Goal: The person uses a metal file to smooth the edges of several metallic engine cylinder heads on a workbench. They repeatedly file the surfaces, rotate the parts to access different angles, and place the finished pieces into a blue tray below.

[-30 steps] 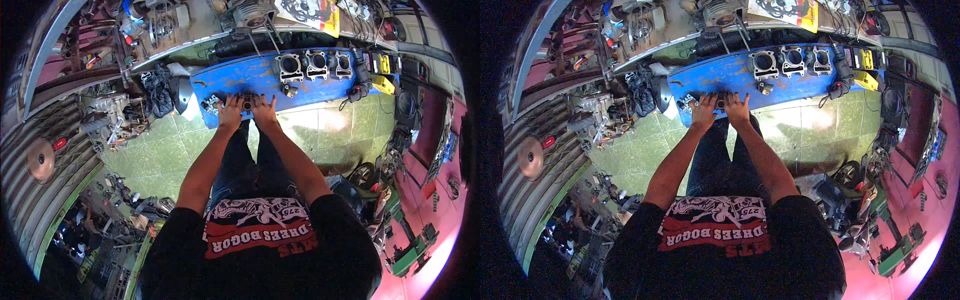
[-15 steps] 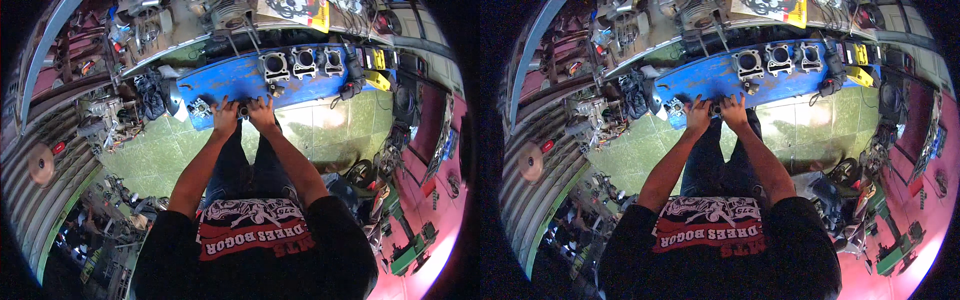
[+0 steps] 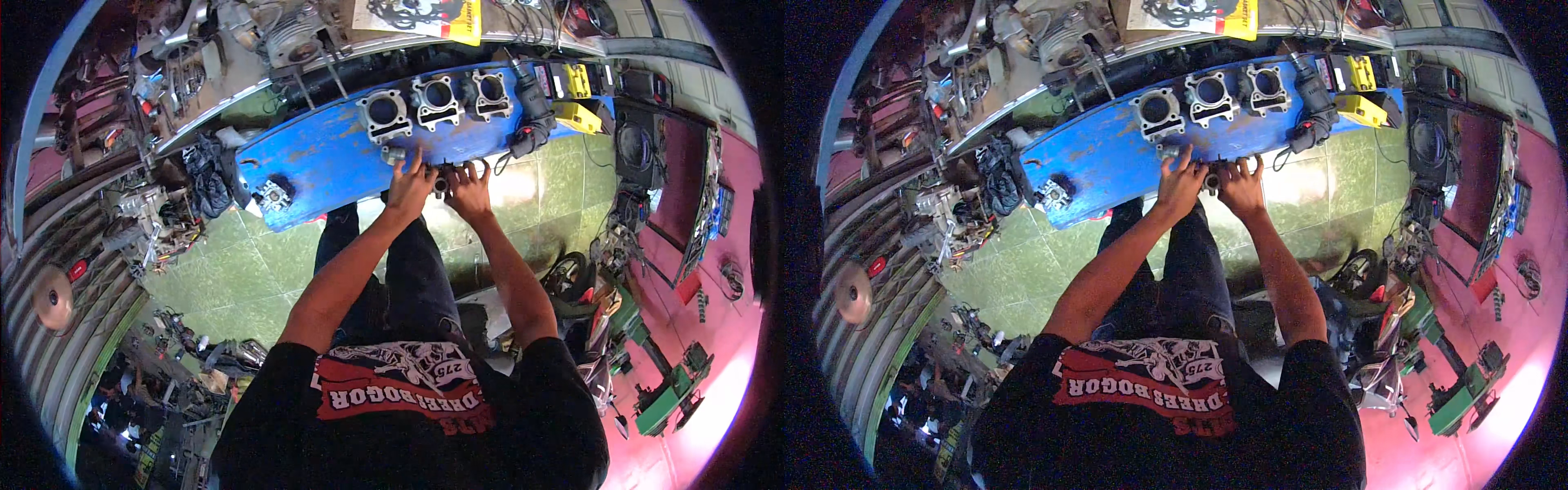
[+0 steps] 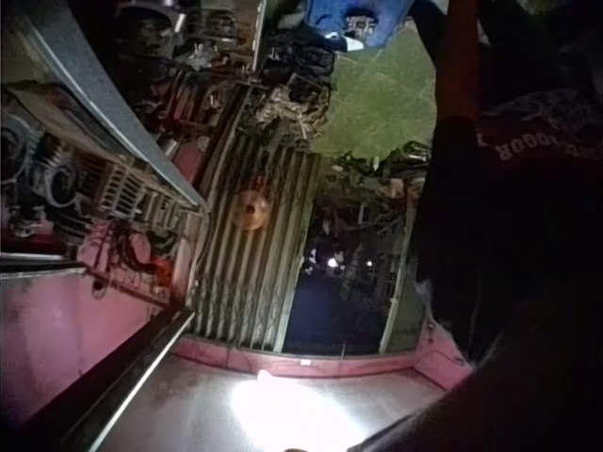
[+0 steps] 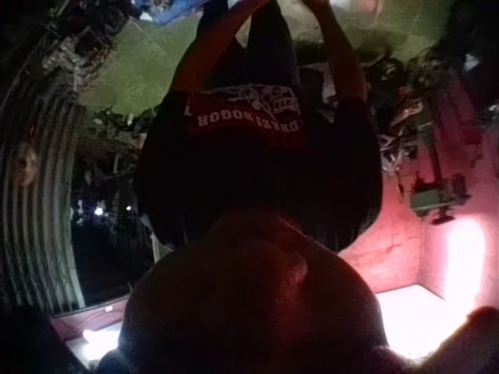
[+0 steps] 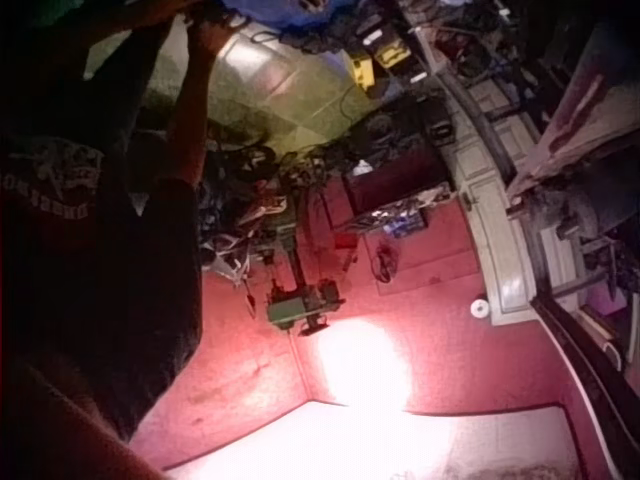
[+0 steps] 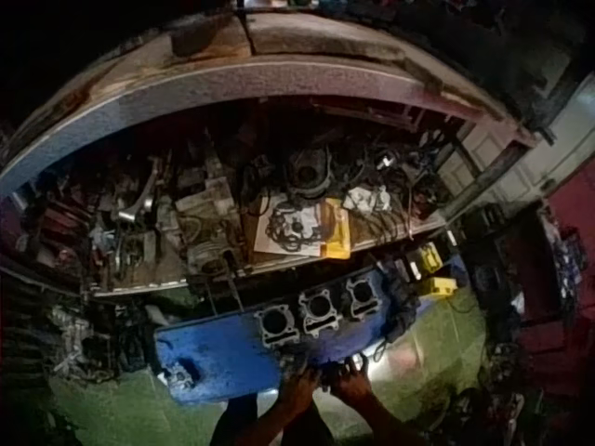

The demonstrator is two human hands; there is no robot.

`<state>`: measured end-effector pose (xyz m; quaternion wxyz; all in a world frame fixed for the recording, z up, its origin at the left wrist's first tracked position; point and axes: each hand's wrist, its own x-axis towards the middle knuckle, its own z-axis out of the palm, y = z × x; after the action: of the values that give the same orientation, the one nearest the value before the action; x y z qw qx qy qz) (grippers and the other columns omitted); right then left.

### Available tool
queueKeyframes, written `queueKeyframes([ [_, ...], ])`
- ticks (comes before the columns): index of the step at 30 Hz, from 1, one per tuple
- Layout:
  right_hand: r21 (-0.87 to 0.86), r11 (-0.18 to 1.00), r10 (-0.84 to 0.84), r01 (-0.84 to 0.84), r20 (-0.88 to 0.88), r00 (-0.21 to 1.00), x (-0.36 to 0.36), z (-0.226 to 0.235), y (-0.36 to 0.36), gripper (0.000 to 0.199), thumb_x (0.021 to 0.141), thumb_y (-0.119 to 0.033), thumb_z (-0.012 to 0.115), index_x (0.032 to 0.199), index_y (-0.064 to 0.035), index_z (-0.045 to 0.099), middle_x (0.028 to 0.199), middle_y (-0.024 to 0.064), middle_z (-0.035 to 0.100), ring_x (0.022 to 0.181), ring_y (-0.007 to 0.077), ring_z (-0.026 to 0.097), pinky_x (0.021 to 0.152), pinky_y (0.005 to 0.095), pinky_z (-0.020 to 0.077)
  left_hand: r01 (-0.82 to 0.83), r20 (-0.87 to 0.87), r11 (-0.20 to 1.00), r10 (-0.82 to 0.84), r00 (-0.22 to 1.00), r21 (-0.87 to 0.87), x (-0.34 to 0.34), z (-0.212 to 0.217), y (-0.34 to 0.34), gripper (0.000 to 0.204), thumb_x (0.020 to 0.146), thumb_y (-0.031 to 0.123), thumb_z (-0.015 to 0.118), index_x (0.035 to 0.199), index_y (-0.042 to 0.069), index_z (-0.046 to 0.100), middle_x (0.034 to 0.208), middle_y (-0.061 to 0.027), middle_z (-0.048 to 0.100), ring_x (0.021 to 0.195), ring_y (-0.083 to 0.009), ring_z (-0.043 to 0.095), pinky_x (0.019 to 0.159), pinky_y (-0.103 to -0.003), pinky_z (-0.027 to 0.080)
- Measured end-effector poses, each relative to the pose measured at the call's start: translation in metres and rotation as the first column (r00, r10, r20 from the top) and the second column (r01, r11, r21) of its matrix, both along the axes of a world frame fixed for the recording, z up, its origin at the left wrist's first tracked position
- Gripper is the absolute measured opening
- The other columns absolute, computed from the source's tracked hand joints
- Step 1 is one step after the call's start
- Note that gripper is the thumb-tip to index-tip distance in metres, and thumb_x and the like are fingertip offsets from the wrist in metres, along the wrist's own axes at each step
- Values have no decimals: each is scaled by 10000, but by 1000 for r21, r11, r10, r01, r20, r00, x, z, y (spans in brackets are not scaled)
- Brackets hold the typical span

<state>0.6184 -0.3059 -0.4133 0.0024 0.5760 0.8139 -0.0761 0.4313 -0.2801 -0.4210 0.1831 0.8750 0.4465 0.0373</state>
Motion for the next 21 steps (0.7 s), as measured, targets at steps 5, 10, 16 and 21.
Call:
queueKeyframes([
  [5,67,995,68,-71,39,997,23,-18,41,347,729,-185,725,1068,-119,694,1044,41,657,1074,251,582,1068,636,330,-40,-43,997,43,998,64,28,-22,28,374,831,180,680,1196,101,646,1148,-155,685,1363,-302,447,1010,-529,362],
  [10,113,993,35,-40,42,999,28,-39,52,286,729,-186,722,1007,-134,684,1059,33,664,1075,242,592,1046,618,347,-63,-60,989,71,996,136,38,-36,35,372,795,176,716,1148,90,638,1114,-128,681,1318,-296,467,989,-510,369],
  [16,-51,999,-17,20,67,998,32,-42,52,415,765,-192,733,1171,-136,664,1247,16,654,1187,250,549,1040,654,338,-83,-83,989,93,992,119,44,-38,36,421,796,188,711,1195,82,632,1174,-135,656,1333,-297,455,995,-512,354],
  [21,-80,993,-85,88,40,996,12,-7,59,529,710,-220,758,1213,-116,632,1270,75,623,1241,284,522,1035,638,335,-216,119,975,208,971,57,25,-24,34,526,794,203,731,1294,104,601,1267,-116,618,1352,-286,439,1009,-559,322],
])
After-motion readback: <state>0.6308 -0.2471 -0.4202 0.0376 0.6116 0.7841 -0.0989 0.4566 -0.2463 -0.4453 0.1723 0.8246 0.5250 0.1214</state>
